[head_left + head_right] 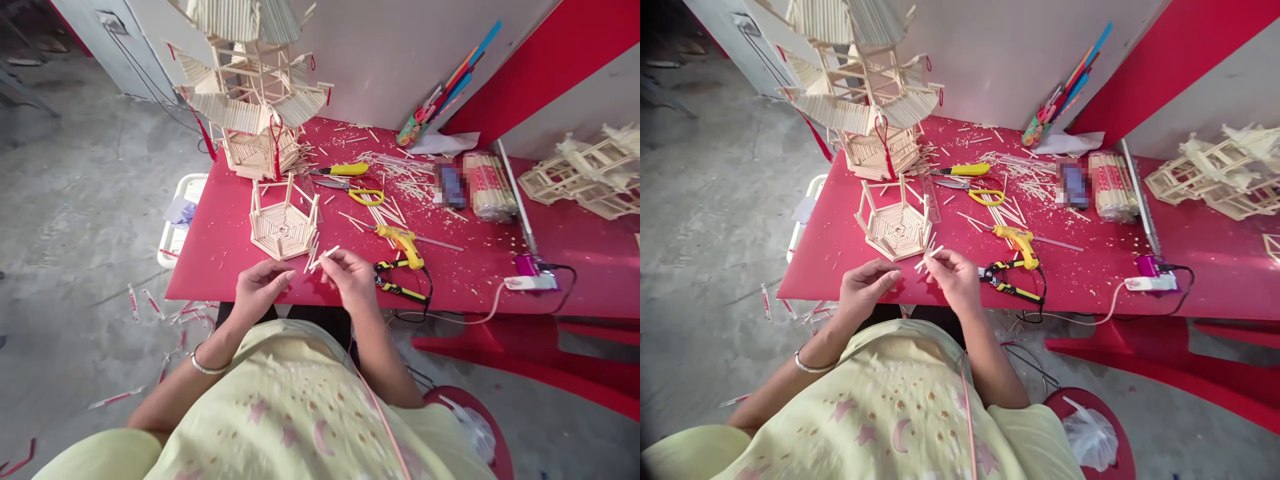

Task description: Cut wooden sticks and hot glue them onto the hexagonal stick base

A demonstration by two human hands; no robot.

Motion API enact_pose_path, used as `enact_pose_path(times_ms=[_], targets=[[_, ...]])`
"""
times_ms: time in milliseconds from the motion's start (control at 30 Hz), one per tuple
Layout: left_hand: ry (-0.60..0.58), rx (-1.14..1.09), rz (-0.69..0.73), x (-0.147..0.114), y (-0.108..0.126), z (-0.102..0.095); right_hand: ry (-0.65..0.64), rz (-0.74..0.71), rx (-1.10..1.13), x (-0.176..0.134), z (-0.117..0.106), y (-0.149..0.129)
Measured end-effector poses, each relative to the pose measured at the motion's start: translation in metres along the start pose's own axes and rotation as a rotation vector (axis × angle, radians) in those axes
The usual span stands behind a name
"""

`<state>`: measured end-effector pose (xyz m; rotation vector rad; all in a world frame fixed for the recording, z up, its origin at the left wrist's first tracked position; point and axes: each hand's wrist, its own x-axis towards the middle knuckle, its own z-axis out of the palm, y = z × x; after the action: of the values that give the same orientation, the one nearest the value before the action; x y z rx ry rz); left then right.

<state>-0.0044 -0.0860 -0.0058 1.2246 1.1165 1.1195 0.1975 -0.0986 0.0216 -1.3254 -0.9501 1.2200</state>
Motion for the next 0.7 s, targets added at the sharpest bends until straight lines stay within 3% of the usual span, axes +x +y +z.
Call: enact_pose_path(times_ms=[100,300,400,533,600,700], targets=[[0.007,-0.292,-0.169,-0.001,0.001,0.016,0.01,0.076,0.254,-0.002,0.03,0.01],[0.151,-0.441,-0.188,0.003,-0.001,0.027,0.001,0.1,0.336,0.003,0.055,0.012],[0.226,-0.378,-0.129,0.004,-0.005,0.025,0.035,0.129,0.352,0.006,0.06,0.009],[0.353,-0.182,0.118,0.011,-0.009,0.015,0.063,0.163,0.371,0.013,0.064,0.009],[0.33,-0.142,0.205,0.017,-0.009,0.007,0.081,0.173,0.378,0.016,0.065,0.009],[0.187,-0.127,0.195,0.025,-0.008,-0.002,0.103,0.17,0.395,0.02,0.065,0.011]])
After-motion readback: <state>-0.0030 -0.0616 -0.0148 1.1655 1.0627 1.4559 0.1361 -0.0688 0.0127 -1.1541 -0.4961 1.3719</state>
